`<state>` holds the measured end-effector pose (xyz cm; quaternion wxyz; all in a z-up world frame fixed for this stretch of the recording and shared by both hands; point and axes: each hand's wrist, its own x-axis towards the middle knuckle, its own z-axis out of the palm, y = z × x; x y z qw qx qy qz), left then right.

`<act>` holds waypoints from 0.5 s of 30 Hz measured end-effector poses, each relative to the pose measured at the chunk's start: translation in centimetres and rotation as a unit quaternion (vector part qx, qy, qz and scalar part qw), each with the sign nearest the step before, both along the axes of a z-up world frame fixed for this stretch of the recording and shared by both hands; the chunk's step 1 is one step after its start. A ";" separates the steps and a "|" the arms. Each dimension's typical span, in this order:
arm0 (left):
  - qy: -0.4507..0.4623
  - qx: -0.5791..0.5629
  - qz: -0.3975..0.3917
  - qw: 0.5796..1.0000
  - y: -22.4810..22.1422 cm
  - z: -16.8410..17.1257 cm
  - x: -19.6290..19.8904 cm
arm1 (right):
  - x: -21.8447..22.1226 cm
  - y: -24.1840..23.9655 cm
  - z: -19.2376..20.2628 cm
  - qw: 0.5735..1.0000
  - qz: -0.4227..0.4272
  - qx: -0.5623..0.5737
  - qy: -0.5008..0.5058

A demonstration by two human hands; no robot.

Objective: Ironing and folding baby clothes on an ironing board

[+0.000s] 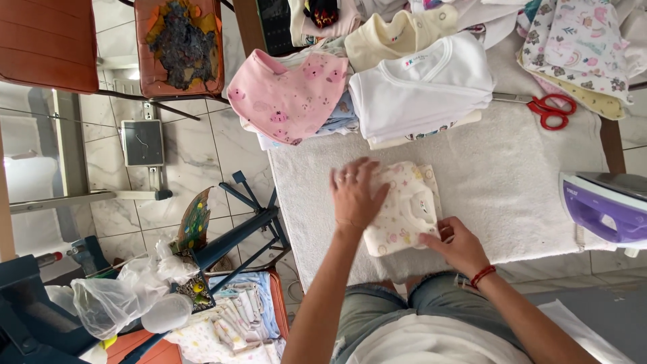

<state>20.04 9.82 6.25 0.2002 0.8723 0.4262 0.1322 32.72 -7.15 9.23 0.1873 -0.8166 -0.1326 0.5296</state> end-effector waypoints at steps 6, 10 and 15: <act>-0.016 -0.244 0.105 0.964 -1.1 -3.1 -3.5 | -2.0 1.5 2.3 0.990 -0.104 -0.013 0.093; -0.071 -0.360 0.249 0.896 -7.2 -0.6 -6.3 | 0.2 2.5 -0.8 0.996 -0.071 0.061 0.014; -0.145 -0.333 0.279 0.889 -12.2 0.2 -7.9 | 1.4 2.5 -2.5 0.973 -0.116 0.192 -0.057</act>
